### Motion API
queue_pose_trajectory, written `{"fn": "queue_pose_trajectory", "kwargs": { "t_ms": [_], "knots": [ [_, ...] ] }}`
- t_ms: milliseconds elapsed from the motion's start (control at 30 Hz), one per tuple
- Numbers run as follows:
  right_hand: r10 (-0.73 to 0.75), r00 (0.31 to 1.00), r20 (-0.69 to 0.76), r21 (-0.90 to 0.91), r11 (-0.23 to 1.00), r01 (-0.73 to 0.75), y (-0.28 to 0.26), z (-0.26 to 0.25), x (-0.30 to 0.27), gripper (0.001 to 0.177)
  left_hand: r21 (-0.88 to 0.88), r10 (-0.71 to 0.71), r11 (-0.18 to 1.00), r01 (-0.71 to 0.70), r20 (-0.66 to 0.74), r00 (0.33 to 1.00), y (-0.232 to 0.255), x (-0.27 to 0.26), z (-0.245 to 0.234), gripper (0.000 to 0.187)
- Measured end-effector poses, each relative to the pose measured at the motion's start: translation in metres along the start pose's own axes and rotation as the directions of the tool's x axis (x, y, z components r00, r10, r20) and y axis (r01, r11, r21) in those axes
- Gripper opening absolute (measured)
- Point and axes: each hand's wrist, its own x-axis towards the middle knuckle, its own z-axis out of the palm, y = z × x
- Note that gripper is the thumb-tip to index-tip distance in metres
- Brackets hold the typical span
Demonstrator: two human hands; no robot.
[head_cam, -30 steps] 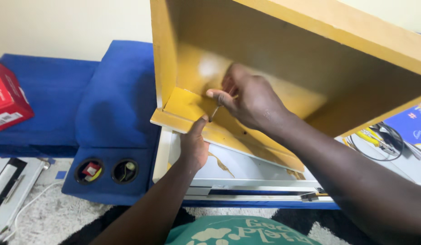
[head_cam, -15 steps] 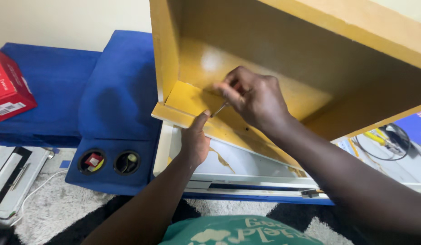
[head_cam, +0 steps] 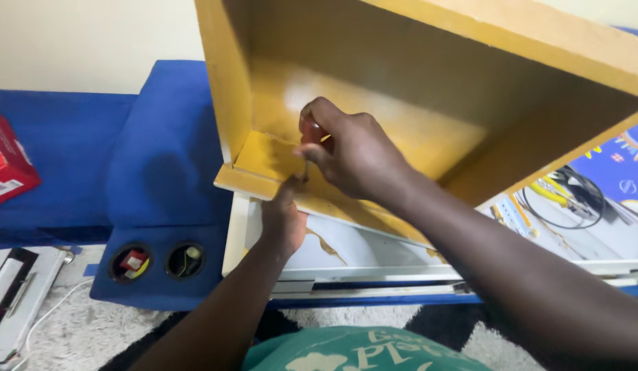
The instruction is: The person attaches a gold drawer handle to a white drawer front using a screwdriver. They repeatedly flip the drawer to access the interior, insert and tighten screws, and test the handle's stability.
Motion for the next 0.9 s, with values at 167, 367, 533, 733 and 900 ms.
{"fn": "queue_pose_trajectory", "kwargs": {
  "t_ms": [167, 367, 533, 733, 900],
  "knots": [
    [-0.081, 0.957, -0.279, -0.122, 0.991, 0.049, 0.005, 0.005, -0.006, 0.037, -0.010, -0.022, 1.000, 0.021, -0.101, 0.995, -0.002, 0.006, 0.003, 0.050],
    [0.075, 0.906, -0.417, 0.254, 0.966, 0.037, 0.034, -0.024, -0.092, 0.032, -0.013, -0.113, 0.993, 0.117, -0.358, 0.927, -0.011, 0.007, -0.001, 0.041],
    [0.532, 0.636, -0.559, 0.762, 0.632, 0.141, 0.089, -0.061, -0.195, 0.020, 0.033, -0.109, 0.991, 0.132, -0.395, 0.912, -0.016, 0.014, -0.011, 0.038],
    [0.717, 0.300, -0.630, 0.769, 0.628, 0.114, 0.193, -0.081, -0.275, 0.023, 0.023, -0.154, 0.984, 0.178, -0.404, 0.902, -0.015, 0.014, 0.003, 0.038],
    [0.469, 0.587, -0.660, 0.441, 0.874, -0.203, 0.240, -0.071, -0.258, 0.023, 0.061, -0.057, 0.994, 0.091, -0.426, 0.903, -0.023, 0.005, 0.028, 0.041]
  ]
}}
